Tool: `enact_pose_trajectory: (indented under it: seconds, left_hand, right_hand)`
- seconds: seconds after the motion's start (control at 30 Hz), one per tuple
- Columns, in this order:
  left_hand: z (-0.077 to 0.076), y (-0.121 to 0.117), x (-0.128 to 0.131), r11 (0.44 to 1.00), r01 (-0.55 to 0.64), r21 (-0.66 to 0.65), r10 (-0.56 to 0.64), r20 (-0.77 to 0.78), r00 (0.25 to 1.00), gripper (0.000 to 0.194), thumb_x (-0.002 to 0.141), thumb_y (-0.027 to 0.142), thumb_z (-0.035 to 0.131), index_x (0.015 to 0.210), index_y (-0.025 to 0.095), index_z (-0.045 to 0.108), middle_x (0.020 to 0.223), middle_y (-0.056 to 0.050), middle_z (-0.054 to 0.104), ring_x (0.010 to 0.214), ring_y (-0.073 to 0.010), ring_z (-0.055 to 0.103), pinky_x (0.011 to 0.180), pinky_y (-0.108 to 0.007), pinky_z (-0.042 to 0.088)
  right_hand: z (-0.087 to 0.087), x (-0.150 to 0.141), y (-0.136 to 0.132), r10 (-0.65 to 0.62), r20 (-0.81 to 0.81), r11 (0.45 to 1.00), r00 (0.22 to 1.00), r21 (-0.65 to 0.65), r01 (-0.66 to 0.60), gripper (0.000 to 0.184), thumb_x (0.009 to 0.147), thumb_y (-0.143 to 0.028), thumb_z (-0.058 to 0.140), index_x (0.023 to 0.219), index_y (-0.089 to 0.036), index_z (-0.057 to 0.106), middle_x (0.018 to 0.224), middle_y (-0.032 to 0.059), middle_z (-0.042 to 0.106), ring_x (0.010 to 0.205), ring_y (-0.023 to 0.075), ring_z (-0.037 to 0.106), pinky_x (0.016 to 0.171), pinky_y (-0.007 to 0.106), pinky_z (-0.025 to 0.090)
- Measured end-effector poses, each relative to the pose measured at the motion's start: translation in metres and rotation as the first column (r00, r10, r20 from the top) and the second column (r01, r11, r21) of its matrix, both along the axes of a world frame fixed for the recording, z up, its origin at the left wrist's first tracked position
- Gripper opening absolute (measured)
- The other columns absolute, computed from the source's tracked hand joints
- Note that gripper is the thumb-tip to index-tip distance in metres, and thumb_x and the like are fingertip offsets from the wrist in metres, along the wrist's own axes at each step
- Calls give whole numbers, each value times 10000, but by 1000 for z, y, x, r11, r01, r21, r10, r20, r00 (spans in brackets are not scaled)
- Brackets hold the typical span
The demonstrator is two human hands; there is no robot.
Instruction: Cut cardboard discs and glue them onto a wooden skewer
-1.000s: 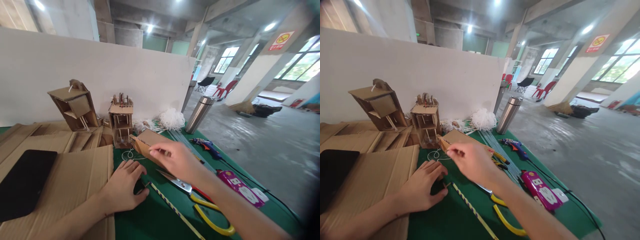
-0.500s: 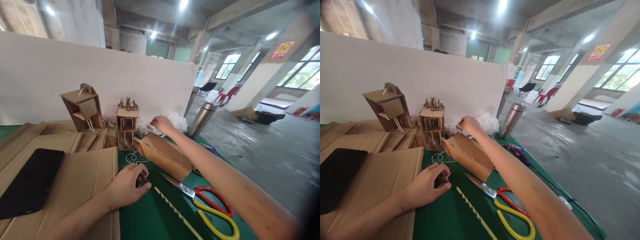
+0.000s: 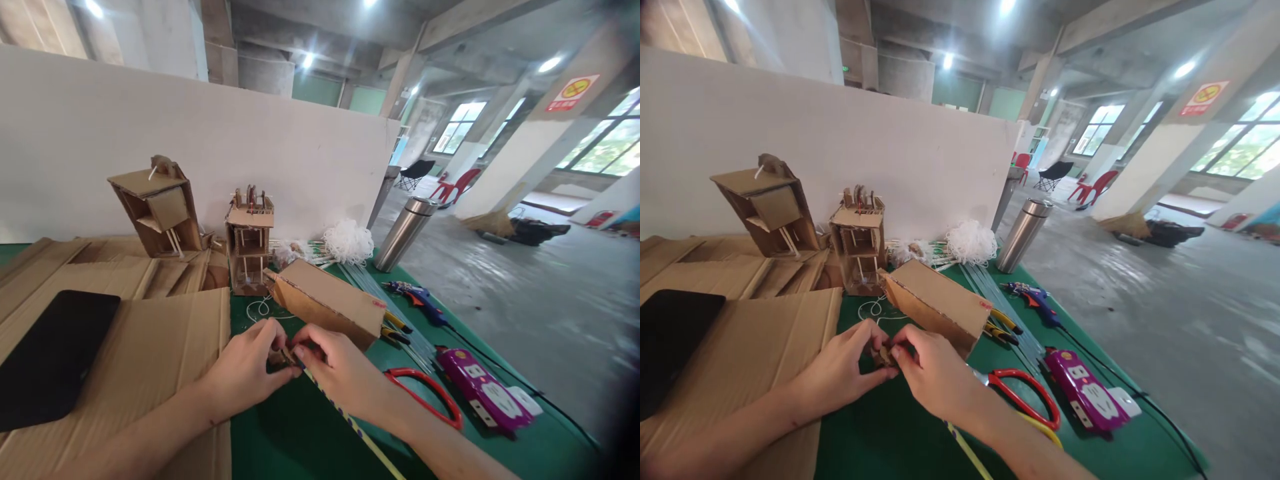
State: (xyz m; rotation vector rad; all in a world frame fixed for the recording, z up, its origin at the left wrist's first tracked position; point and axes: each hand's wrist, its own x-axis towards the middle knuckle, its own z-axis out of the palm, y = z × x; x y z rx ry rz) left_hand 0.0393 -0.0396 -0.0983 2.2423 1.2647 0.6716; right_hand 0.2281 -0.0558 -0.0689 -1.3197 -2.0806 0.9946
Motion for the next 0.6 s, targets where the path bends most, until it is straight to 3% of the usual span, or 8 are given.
enact_pose_trajectory:
  seconds: [0.17, 0.27, 0.37, 0.6]
  left_hand:
    - [-2, 2, -1, 1000, 7, 4, -7, 76, 997, 253, 776, 213, 701, 836, 226, 456, 861, 21, 623, 705, -157, 615, 618, -287, 490]
    - [-2, 3, -3, 990, 63, 123, -79, 134, 988, 185, 819, 224, 682, 878, 231, 507, 977, -2, 655, 832, -167, 638, 709, -297, 514]
    - [0, 2, -4, 961, 133, 244, -170, 139, 976, 149, 852, 213, 647, 961, 233, 547, 1053, -30, 629, 921, -172, 627, 767, -296, 519]
    - [0, -1, -3, 948, 154, 277, -188, 99, 977, 77, 863, 182, 600, 915, 217, 556, 845, -4, 623, 759, -152, 602, 657, -273, 501]
  right_hand:
    - [-21, -1, 1, -92, -202, 988, 975, -138, 64, 156, 966, -310, 451, 890, -210, 543, 676, -25, 570, 585, 120, 531, 526, 230, 416]
    - [-31, 1, 3, -145, -352, 958, 925, -283, 43, 218, 963, -397, 436, 894, -207, 516, 618, -43, 519, 539, 121, 526, 448, 212, 414]
    - [-34, 2, 4, -185, -468, 937, 864, -349, 11, 289, 907, -481, 498, 861, -196, 500, 621, -49, 492, 536, 128, 555, 407, 205, 424]
    - [-33, 0, 4, -200, -488, 919, 850, -394, -10, 369, 835, -552, 554, 816, -188, 491, 563, -52, 505, 487, 118, 540, 396, 206, 420]
